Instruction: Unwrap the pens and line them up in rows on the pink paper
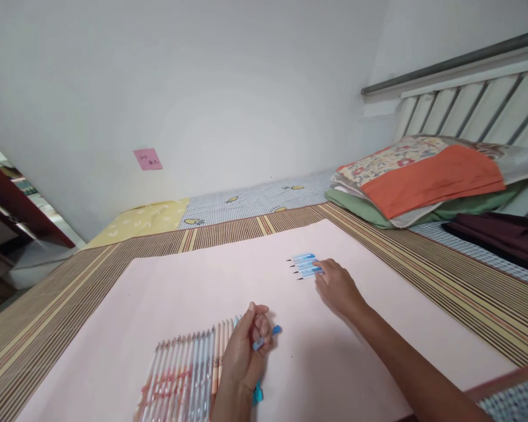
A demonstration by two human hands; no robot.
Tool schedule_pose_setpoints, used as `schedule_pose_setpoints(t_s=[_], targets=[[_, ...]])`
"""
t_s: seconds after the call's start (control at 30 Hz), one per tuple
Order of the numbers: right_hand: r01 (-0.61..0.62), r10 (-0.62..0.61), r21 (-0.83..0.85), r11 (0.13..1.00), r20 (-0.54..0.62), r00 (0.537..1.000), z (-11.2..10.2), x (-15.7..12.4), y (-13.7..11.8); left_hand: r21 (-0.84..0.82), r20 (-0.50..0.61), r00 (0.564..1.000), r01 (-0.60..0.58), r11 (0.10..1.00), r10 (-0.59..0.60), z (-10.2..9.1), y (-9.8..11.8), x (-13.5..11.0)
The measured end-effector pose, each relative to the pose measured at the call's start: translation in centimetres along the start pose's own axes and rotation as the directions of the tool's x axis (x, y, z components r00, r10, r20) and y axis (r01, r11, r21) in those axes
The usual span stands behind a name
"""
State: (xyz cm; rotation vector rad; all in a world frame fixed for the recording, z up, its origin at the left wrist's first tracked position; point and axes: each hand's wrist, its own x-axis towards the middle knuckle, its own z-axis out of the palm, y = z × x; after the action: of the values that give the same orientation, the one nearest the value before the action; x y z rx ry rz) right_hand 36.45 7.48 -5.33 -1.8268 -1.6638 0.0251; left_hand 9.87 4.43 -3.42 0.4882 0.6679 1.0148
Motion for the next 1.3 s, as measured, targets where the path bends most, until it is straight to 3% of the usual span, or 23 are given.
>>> schedule_pose_setpoints(t_s=[0.1, 0.17, 0.33, 0.53, 0.63, 0.73, 0.87, 0.97, 1.03, 1.13, 1.23, 1.3], targets=[[0.100, -0.110, 0.319, 0.942, 0.014, 0.994, -1.5, -1.9, -4.6, -0.087, -0.021, 0.999, 0.045, 0.995, -0.047, -0.1, 0.3, 0.1], [0.237, -0.244, 0.406, 0.882, -0.035, 0.969, -2.4, -3.6, -7.8, -0.135, -0.019, 0.998, 0.060, 0.989, -0.063, -0.2, 0.4, 0.1], [0.434, -0.470, 0.336, 0.836, 0.030, 0.882, -2.5, -7.2, -13.3, -0.208, 0.011, 0.998, 0.061, 0.976, -0.060, -0.2, 0.5, -0.1], [0.510, -0.518, 0.235, 0.828, -0.029, 0.855, 0.8, -8.3, -14.2, -0.224, 0.060, 0.997, 0.063, 0.973, -0.050, 0.1, 0.4, -0.1], [0.521, -0.512, 0.219, 0.825, -0.103, 0.853, 1.4, -8.4, -14.0, -0.221, 0.072, 0.996, 0.066, 0.973, -0.051, 0.0, 0.5, -0.1], [0.468, -0.454, 0.305, 0.830, -0.120, 0.883, 1.1, -8.4, -13.6, -0.179, 0.073, 0.996, 0.072, 0.981, -0.060, -0.1, 0.8, -0.2], [0.190, -0.188, 0.513, 0.837, -0.056, 0.981, 0.5, -7.8, -11.2, -0.072, 0.063, 0.995, 0.087, 0.994, -0.083, 0.0, 0.9, -0.4], [0.010, -0.003, 0.561, 0.828, -0.013, 1.000, 0.1, -6.6, -8.0, -0.009, 0.009, 0.998, 0.067, 0.998, -0.067, -0.1, 0.8, -0.4], [0.023, 0.005, 0.459, 0.888, -0.059, 0.998, -0.1, -5.5, -5.5, 0.017, -0.021, 0.999, 0.047, 0.999, -0.046, -0.1, 0.7, -0.3], [0.052, -0.046, 0.141, 0.989, -0.048, 0.998, -0.1, -3.8, -2.0, 0.037, -0.048, 0.999, 0.026, 0.999, -0.024, -0.2, 0.7, -0.3], [0.079, -0.067, -0.175, 0.981, 0.072, 0.995, 0.3, -2.6, 0.4, 0.037, -0.062, 0.998, 0.026, 0.999, -0.023, -0.1, 0.7, -0.3], [0.122, -0.089, -0.284, 0.951, 0.125, 0.988, 0.8, -2.0, 1.4, 0.034, -0.064, 0.998, 0.025, 0.999, -0.023, 0.0, 0.7, -0.3]])
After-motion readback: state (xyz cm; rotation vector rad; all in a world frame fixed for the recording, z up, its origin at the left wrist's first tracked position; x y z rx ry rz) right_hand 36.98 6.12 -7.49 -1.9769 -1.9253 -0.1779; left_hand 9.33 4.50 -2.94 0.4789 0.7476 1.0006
